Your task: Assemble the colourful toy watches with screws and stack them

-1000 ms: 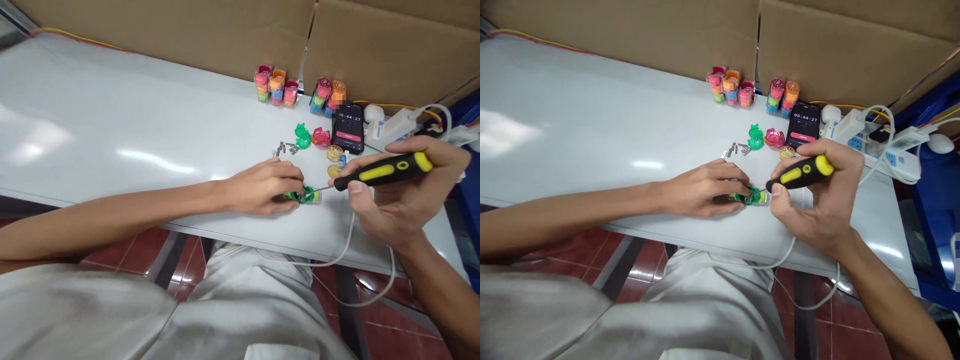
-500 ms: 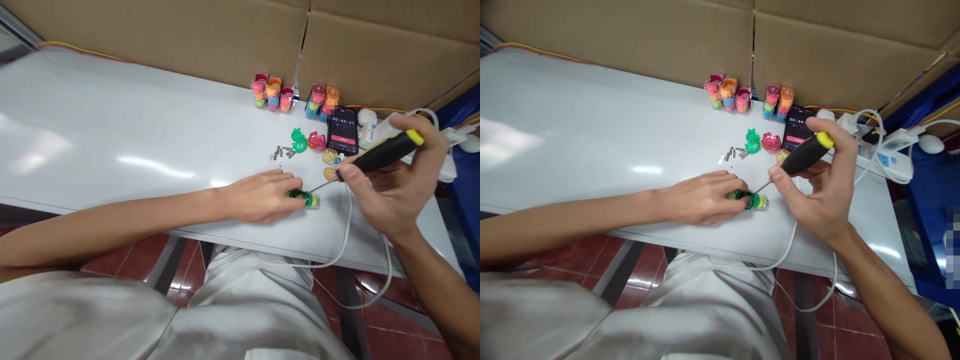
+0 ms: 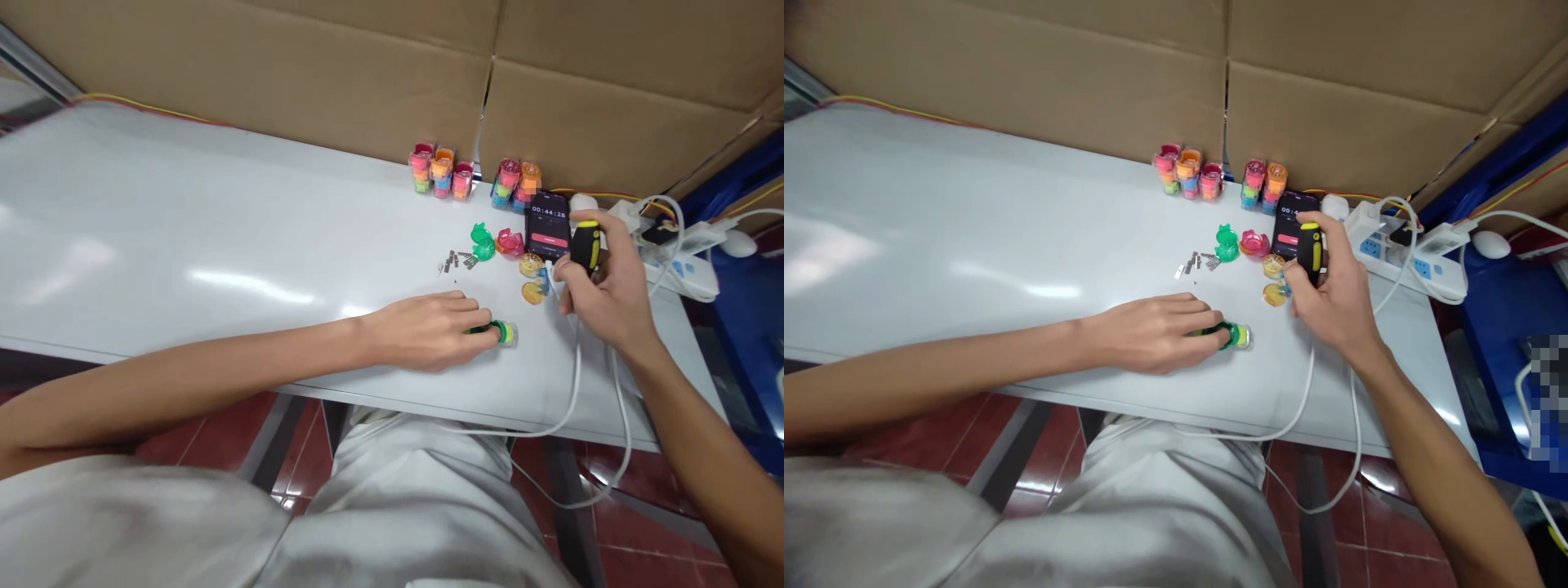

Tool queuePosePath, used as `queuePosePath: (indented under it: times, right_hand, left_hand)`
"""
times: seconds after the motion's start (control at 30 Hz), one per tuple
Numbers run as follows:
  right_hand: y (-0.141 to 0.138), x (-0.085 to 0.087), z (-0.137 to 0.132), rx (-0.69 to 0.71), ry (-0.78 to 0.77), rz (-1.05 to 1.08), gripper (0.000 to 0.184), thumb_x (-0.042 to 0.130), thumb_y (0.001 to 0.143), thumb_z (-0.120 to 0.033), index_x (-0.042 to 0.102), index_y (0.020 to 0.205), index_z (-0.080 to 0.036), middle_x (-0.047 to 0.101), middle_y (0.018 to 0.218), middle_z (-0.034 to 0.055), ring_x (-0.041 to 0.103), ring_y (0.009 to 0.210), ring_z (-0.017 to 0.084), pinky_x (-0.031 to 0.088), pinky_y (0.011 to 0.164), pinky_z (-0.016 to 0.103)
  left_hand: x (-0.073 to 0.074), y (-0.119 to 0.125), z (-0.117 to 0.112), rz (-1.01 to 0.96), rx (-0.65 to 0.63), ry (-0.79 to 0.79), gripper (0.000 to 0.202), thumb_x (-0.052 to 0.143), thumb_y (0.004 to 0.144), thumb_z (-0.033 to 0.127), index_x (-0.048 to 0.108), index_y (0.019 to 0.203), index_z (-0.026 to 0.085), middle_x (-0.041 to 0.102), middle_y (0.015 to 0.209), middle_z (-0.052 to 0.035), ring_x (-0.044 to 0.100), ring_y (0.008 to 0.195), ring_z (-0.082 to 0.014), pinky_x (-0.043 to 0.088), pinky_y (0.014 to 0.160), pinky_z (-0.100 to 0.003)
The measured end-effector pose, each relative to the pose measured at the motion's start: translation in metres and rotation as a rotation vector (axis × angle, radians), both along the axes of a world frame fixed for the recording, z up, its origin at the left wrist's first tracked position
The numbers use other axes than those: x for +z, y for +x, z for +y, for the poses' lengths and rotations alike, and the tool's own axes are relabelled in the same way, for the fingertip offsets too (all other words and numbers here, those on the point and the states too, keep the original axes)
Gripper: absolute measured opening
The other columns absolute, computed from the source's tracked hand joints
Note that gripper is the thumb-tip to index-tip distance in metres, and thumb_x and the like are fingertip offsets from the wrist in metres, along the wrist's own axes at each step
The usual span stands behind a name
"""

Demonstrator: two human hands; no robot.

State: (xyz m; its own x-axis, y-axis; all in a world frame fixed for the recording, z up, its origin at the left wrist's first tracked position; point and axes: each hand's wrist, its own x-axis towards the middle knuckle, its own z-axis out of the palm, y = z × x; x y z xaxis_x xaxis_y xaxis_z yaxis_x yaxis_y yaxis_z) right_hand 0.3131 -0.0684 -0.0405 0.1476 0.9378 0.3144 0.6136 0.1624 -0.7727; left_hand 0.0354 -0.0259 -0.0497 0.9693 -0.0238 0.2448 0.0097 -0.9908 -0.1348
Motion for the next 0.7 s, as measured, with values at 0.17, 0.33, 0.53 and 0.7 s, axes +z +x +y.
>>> queuePosePath:
  times: [0.17, 0.33, 0.53, 0.7]
  right_hand:
    - [-0.009, 0.013, 0.015, -0.064, 0.115, -0.285, 0.036, 0.068, 0.084, -0.023, 0.066, 0.12, -0.028, 0.072, 0.095, 0.0017, 0.065, 0.078, 0.018, 0.052, 0.073, 0.033]
    - [-0.018, 0.026, 0.044, 0.094, 0.06, -0.475, 0.038, 0.069, 0.082, -0.024, 0.064, 0.119, -0.026, 0.075, 0.098, 0.0024, 0.067, 0.082, 0.021, 0.047, 0.079, 0.035]
    - [-0.019, 0.02, 0.063, 0.254, 0.012, -0.579, 0.02, 0.067, 0.085, -0.025, 0.067, 0.105, -0.024, 0.073, 0.091, 0.0009, 0.064, 0.077, 0.019, 0.04, 0.072, 0.03]
    - [-0.016, 0.025, 0.054, 0.207, 0.079, -0.445, 0.025, 0.076, 0.085, -0.032, 0.068, 0.106, -0.023, 0.075, 0.099, 0.002, 0.066, 0.086, 0.019, 0.046, 0.079, 0.032]
  left_hand:
    - [0.0, 0.0, 0.0, -0.022, 0.006, 0.016, 0.026, 0.043, 0.11, 0.025, 0.067, 0.116, 0.017, 0.07, 0.099, -0.0074, 0.063, 0.082, -0.0183, 0.05, 0.082, -0.033]
    - [0.002, -0.001, -0.001, -0.023, 0.022, 0.028, 0.027, 0.043, 0.11, 0.025, 0.068, 0.108, 0.017, 0.07, 0.094, -0.0067, 0.064, 0.081, -0.0182, 0.048, 0.082, -0.034]
    - [0.003, -0.006, 0.004, -0.005, 0.087, -0.035, 0.028, 0.044, 0.109, 0.029, 0.068, 0.108, 0.016, 0.072, 0.1, -0.0074, 0.067, 0.089, -0.0206, 0.044, 0.083, -0.036]
    - [0.003, -0.01, 0.012, -0.015, 0.143, -0.146, 0.029, 0.049, 0.108, 0.035, 0.068, 0.114, 0.015, 0.075, 0.107, -0.0096, 0.069, 0.094, -0.0223, 0.043, 0.086, -0.038]
